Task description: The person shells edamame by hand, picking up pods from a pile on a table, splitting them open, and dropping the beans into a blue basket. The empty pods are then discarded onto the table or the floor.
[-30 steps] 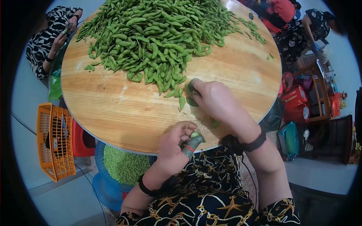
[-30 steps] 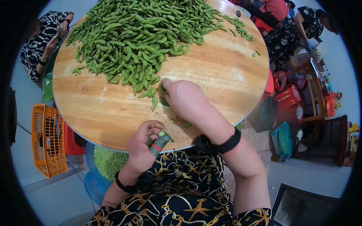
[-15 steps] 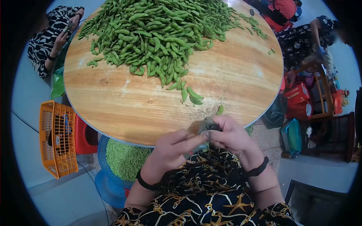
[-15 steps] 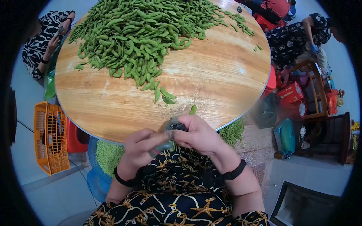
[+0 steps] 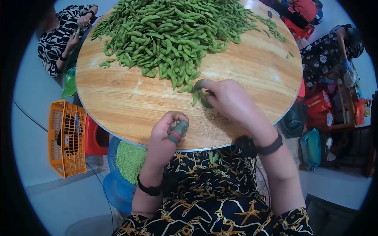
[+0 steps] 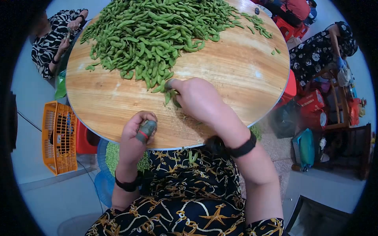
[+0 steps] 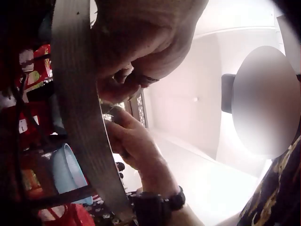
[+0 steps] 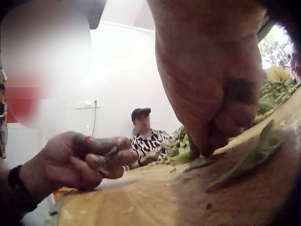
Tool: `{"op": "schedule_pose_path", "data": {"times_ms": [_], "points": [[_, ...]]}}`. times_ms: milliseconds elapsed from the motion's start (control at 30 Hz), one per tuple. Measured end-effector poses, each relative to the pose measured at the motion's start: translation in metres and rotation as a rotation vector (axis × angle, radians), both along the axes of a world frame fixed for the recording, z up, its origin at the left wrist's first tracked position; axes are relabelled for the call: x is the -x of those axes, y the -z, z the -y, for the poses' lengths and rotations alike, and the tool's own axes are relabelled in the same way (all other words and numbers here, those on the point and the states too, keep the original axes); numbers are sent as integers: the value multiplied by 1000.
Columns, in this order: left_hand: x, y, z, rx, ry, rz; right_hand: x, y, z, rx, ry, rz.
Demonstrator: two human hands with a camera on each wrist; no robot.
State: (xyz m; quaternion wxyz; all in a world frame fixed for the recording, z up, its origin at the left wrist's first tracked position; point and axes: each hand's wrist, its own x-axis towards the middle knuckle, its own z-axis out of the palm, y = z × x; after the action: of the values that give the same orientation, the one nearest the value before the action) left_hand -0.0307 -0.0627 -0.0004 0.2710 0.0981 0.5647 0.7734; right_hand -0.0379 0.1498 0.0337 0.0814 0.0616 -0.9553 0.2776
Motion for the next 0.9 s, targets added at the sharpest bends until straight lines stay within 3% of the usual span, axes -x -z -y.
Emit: {"op": "schedule_pose_path", "data": {"times_ms": [67, 100, 167, 467, 633, 733, 833, 900], "points": [[-1, -3, 1, 193, 66, -85, 10, -1, -2, -265, -104, 204], [-2, -3, 0, 196, 61, -82, 11, -4, -4, -264, -110, 205], [-5, -4, -2, -55, 64, 66, 8, -12, -8, -366, -145, 267], [-6, -9, -16, -638, 146, 477, -11, -8, -49, -270, -225, 268], [-11, -3, -25, -736, 166, 498, -34, -4, -59, -177, -226, 276], [-12, -1, -32, -756, 180, 487, -46, 3, -58, -254, -186, 201], [-15, -5, -39, -776, 206, 470, -53, 20, -60, -106, -11, 60], [-18, -6, -44, -792, 196, 484, -57, 23, -59, 280, 113, -57]]}}
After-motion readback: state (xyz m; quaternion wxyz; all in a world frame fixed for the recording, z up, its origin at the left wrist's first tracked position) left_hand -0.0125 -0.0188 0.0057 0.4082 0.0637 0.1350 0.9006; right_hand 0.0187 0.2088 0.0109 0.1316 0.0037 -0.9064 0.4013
